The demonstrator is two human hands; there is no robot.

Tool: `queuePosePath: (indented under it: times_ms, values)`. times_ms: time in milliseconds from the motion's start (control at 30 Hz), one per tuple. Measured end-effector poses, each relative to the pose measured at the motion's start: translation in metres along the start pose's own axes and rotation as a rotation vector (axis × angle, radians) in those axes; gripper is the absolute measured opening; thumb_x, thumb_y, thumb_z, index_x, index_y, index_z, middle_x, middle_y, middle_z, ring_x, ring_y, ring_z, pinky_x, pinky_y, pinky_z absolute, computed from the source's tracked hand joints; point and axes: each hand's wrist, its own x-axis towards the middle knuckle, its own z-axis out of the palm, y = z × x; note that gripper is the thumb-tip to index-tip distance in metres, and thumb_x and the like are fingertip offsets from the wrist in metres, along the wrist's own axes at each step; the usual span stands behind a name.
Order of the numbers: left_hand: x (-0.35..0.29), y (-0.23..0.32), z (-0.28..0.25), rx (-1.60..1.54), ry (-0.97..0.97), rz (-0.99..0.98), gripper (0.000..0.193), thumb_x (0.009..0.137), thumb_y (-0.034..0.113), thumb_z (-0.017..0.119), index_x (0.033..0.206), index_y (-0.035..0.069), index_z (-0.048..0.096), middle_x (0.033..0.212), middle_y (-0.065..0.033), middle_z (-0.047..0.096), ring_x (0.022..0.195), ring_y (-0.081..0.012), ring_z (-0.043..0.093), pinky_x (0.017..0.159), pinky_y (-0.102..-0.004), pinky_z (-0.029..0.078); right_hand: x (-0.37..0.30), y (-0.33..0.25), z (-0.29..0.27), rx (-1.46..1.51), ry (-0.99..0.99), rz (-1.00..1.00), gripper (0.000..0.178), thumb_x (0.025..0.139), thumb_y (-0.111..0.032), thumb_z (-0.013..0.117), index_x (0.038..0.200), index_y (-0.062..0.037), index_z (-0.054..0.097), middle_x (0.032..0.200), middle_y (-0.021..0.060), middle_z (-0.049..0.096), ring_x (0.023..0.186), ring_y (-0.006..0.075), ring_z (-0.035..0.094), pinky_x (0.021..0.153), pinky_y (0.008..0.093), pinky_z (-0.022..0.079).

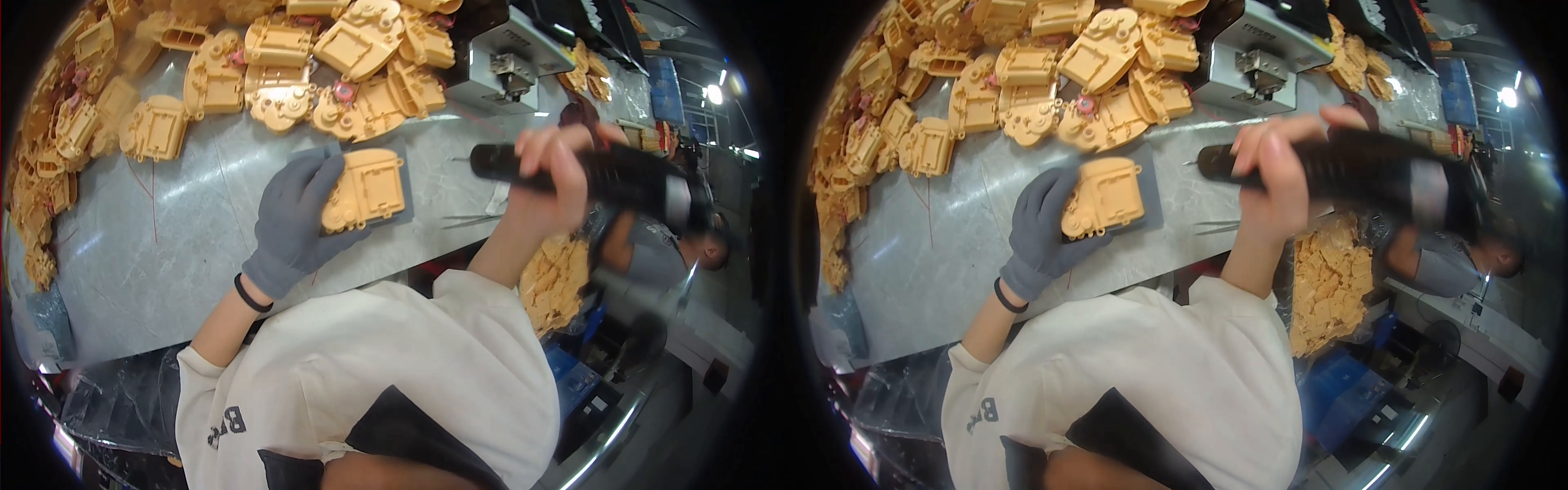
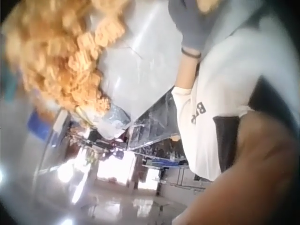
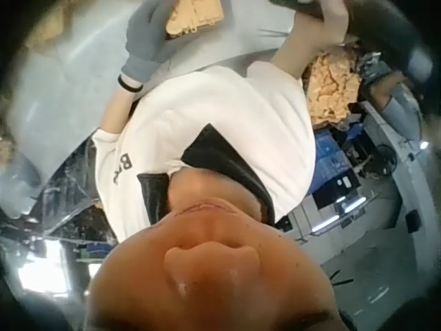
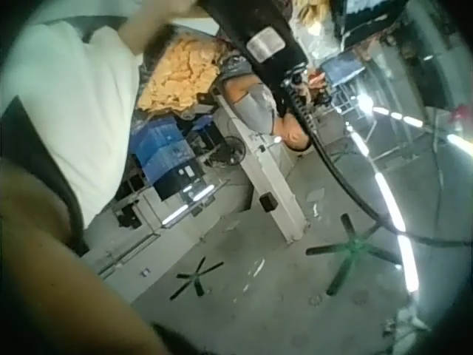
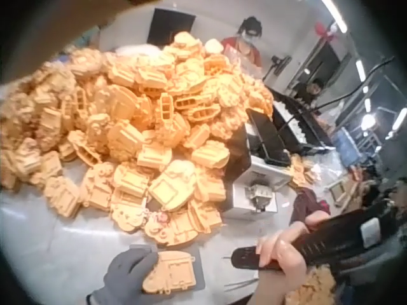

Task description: The person repeatedly takes plastic casings, positions them onto a fixture, and fastens screws into each casing using an electric screwdriver.

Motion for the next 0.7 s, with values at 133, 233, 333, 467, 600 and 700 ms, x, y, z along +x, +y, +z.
queuePosePath:
  times_ms: [133, 233, 333, 467, 600, 700]
  values:
    - [0.01, 0.005, 0.002, 0.06, -0.009, -0.021, 0.079, 0.06, 0.032, 0.08, 0.126, 0.005, 0.046, 0.108, -0.0138, 0.054, 0.106, -0.0325, 0.05, 0.089, -0.0414, 0.042, -0.03, -0.022, 0.036, 0.05, -0.24, -0.059, 0.057, 0.073, 0.007, 0.053, 0.124, -0.0028, 0.028, 0.065, 0.0087, 0.05, 0.048, 0.0178, 0.048, 0.049, 0.0341, 0.046]
    - [0.009, 0.001, 0.005, 0.058, 0.032, -0.046, 0.077, 0.061, 0.032, 0.079, 0.126, 0.006, 0.047, 0.107, -0.0122, 0.054, 0.105, -0.0319, 0.05, 0.089, -0.0412, 0.042, -0.038, -0.018, 0.038, -0.067, -0.22, 0.004, 0.058, 0.073, 0.0, 0.048, 0.128, -0.0024, 0.029, 0.067, 0.0101, 0.048, 0.049, 0.0196, 0.047, 0.055, 0.0366, 0.045]
    - [0.0, -0.006, 0.003, 0.041, 0.015, -0.033, 0.08, 0.058, 0.028, 0.082, 0.125, 0.003, 0.046, 0.115, -0.0129, 0.056, 0.108, -0.0325, 0.051, 0.093, -0.041, 0.04, -0.042, -0.011, 0.041, 0.008, -0.193, 0.01, 0.057, 0.074, 0.01, 0.053, 0.125, -0.0042, 0.03, 0.065, 0.0081, 0.051, 0.049, 0.0169, 0.048, 0.048, 0.0328, 0.046]
    - [-0.004, -0.008, 0.004, 0.03, -0.003, -0.04, 0.078, 0.059, 0.028, 0.081, 0.126, 0.007, 0.046, 0.113, -0.0115, 0.056, 0.109, -0.032, 0.049, 0.092, -0.0408, 0.04, -0.049, -0.007, 0.044, -0.05, -0.21, 0.004, 0.053, 0.075, 0.01, 0.054, 0.121, -0.005, 0.032, 0.066, 0.0077, 0.051, 0.049, 0.0167, 0.048, 0.048, 0.0321, 0.045]
    - [-0.004, -0.011, 0.004, 0.015, 0.003, -0.046, 0.077, 0.061, 0.031, 0.079, 0.127, 0.01, 0.046, 0.111, -0.0098, 0.056, 0.109, -0.0307, 0.048, 0.092, -0.0408, 0.039, -0.054, -0.004, 0.05, -0.129, -0.193, 0.102, 0.05, 0.074, 0.007, 0.053, 0.117, -0.0071, 0.033, 0.067, 0.0082, 0.049, 0.049, 0.018, 0.047, 0.048, 0.0324, 0.043]
    - [-0.004, -0.01, 0.003, 0.009, -0.012, -0.05, 0.076, 0.062, 0.032, 0.078, 0.128, 0.01, 0.046, 0.111, -0.0087, 0.056, 0.107, -0.0295, 0.048, 0.091, -0.0401, 0.039, -0.056, -0.002, 0.049, -0.183, -0.246, 0.102, 0.049, 0.073, 0.004, 0.051, 0.116, -0.0086, 0.032, 0.067, 0.0084, 0.047, 0.048, 0.0191, 0.047, 0.046, 0.0324, 0.041]
